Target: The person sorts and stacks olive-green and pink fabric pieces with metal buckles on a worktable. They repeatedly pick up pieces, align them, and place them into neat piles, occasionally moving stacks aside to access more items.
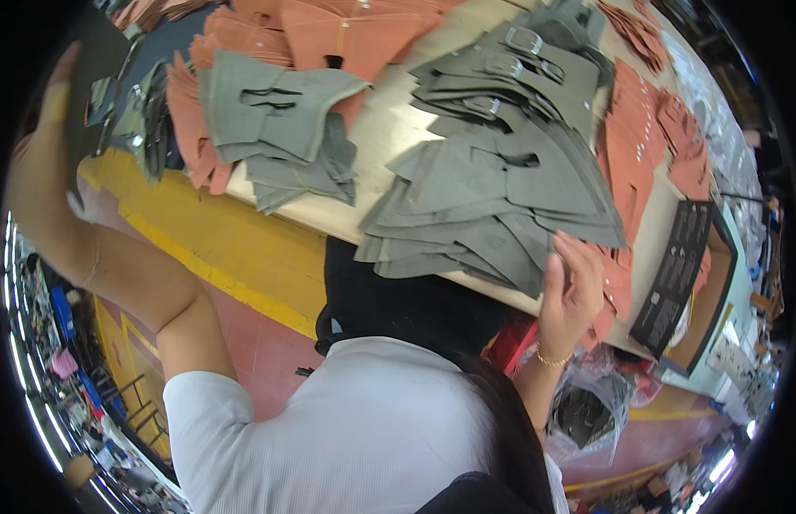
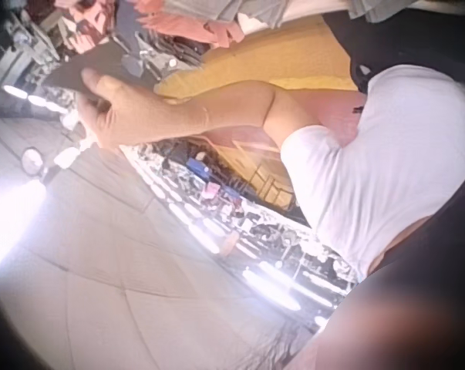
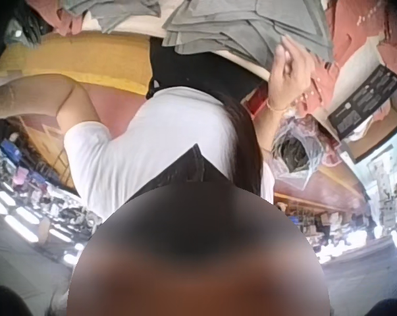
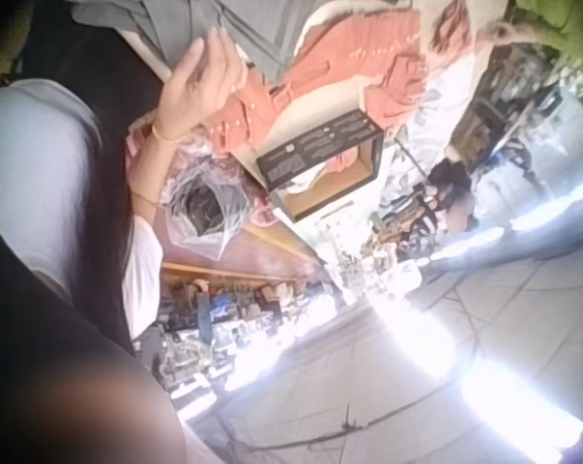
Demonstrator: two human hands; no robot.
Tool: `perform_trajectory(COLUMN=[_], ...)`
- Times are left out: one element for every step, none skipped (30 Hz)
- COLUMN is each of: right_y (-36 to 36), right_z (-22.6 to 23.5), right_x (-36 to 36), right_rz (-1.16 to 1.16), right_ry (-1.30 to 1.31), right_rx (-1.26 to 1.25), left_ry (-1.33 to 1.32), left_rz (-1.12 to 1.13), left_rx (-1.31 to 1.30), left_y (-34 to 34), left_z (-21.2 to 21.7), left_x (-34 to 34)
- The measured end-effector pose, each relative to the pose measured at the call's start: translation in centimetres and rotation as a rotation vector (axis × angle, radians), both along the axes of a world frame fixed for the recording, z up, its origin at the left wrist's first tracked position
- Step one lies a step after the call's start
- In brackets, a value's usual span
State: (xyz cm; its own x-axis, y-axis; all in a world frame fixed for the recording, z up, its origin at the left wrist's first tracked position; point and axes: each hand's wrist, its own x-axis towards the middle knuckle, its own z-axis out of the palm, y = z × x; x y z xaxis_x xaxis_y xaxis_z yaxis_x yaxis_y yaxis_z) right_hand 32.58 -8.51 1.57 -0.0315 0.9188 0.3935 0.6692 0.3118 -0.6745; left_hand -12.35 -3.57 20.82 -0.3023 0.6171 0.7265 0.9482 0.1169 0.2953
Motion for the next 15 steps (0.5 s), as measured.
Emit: perform_trajectory(right_y=[0.0, 0.1, 0.0, -0.1, -0.2, -0.3, -0.5, -0.6, -0.7, -0.8, -0.8, -0.8, -0.6, -0.4, -0.3], right_z=[0.0, 0.0, 0.1, 0.1, 0.2, 0.2, 0.3, 0.3, 0.3, 0.3, 0.2, 0.0, -0.2, -0.5, -0.7], right_x=[-0.1, -0.1, -0.2, -0.1, -0.1, 0.1, 0.4, 0.7, 1.1, 1.5, 1.8, 2.0, 2.2, 2.2, 2.0], right_rz=[0.007, 0.015, 0.021, 0.020, 0.021, 0.023, 0.013, -0.002, -0.020, -0.035, -0.044, -0.045, -0.042, -0.034, -0.030], right_ry=[-0.004, -0.006, -0.003, -0.014, -0.024, -0.032, -0.052, -0.058, -0.071, -0.084, -0.086, -0.087, -0.084, -0.082, -0.076], right_rx=[0.007, 0.016, 0.033, 0.032, 0.028, 0.010, 0.001, 0.019, 0.009, -0.004, -0.014, -0.021, -0.021, -0.026, -0.034], left_ry=[-0.040, -0.056, 0.021, 0.120, 0.017, -0.082, -0.014, -0.011, -0.034, -0.080, -0.131, -0.164, -0.198, -0.222, -0.293], left_rz=[0.025, 0.011, -0.077, -0.185, -0.183, -0.184, -0.233, -0.196, -0.215, -0.199, -0.161, -0.174, -0.165, -0.183, -0.214], left_rx=[-0.086, -0.143, -0.154, -0.115, -0.240, -0.370, -0.430, -0.611, -0.533, -0.525, -0.535, -0.474, -0.421, -0.348, -0.360], left_y=[1.2, 2.4, 3.5, 4.5, 5.6, 6.2, 6.1, 6.1, 6.1, 5.9, 5.6, 5.3, 5.0, 4.8, 4.3], left_z=[-1.7, -4.0, -6.9, -10.3, -13.4, -16.1, -18.5, -20.2, -20.7, -20.7, -20.4, -19.8, -18.9, -18.1, -17.5], left_x=[0.2, 0.9, 2.1, 3.6, 5.2, 6.6, 7.9, 9.0, 9.2, 9.3, 9.3, 9.4, 9.4, 9.5, 10.0])
